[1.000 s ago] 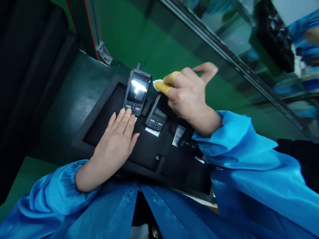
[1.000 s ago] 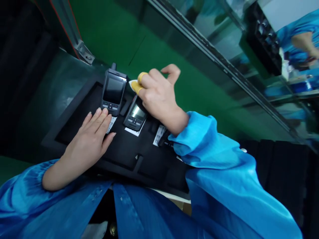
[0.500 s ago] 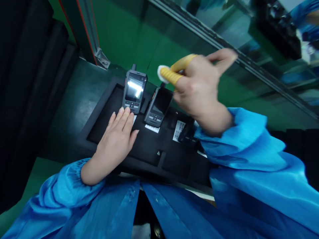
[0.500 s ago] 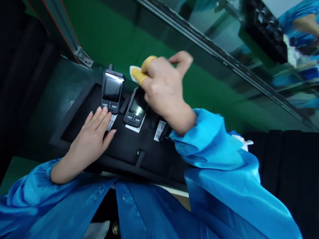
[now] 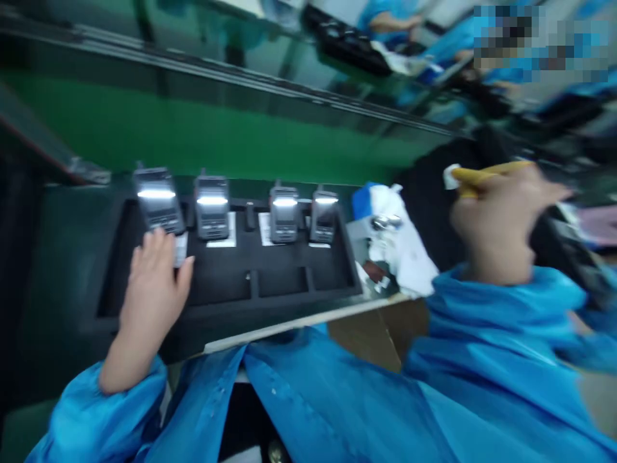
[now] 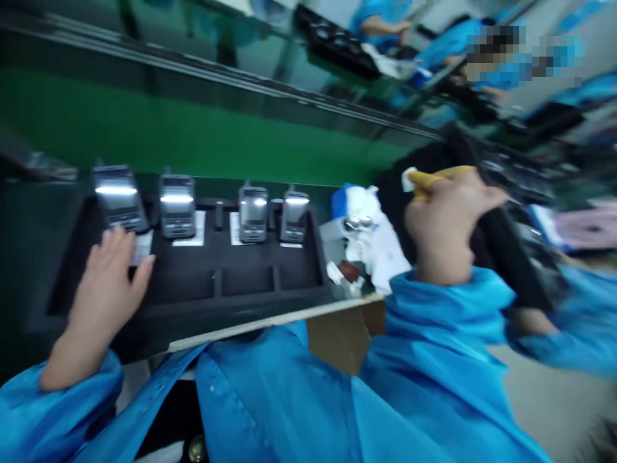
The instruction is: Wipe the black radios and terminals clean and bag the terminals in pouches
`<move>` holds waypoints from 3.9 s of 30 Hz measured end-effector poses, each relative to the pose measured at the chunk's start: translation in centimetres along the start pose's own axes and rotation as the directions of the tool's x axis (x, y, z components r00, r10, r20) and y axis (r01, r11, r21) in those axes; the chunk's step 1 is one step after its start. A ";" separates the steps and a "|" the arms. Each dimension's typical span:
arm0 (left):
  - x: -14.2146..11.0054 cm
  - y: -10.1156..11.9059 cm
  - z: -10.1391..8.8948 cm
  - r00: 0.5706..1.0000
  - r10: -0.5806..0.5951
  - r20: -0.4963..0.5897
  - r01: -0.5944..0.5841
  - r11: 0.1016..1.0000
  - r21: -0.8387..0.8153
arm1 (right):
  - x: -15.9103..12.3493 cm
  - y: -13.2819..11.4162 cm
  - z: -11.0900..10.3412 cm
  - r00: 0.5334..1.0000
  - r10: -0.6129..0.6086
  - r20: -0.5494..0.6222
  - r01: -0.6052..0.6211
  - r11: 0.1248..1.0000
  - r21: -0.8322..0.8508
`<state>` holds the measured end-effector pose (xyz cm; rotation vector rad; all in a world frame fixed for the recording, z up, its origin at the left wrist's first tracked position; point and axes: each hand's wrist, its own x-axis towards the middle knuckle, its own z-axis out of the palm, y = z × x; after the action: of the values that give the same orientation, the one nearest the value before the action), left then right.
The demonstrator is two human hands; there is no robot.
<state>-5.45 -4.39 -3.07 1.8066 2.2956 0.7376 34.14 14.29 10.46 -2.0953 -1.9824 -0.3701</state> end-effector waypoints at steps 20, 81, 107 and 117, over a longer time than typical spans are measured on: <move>0.1 -0.2 0.8 0.993 0.058 -0.099 -0.054 0.998 0.042 | -1.4 0.3 9.0 0.923 -0.297 -0.247 0.333 0.935 0.121; -0.7 -0.2 0.4 0.943 -0.071 -0.325 -0.006 0.973 -0.232 | -9.9 -31.8 10.0 0.164 -0.983 -0.081 0.959 0.140 0.246; -1.3 -0.5 -0.5 0.825 -0.265 -0.499 0.167 0.958 -0.233 | -6.4 -15.7 4.7 0.651 -0.735 -0.192 0.751 0.583 0.310; -0.4 0.0 -1.6 0.850 -0.294 -0.436 0.270 0.956 -0.119 | -8.7 4.8 4.2 0.978 -0.206 0.046 0.203 0.978 0.052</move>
<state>-5.95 -5.25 -1.72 1.3274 2.7067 1.2554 38.60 7.30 3.60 -1.8960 -2.2220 -0.3053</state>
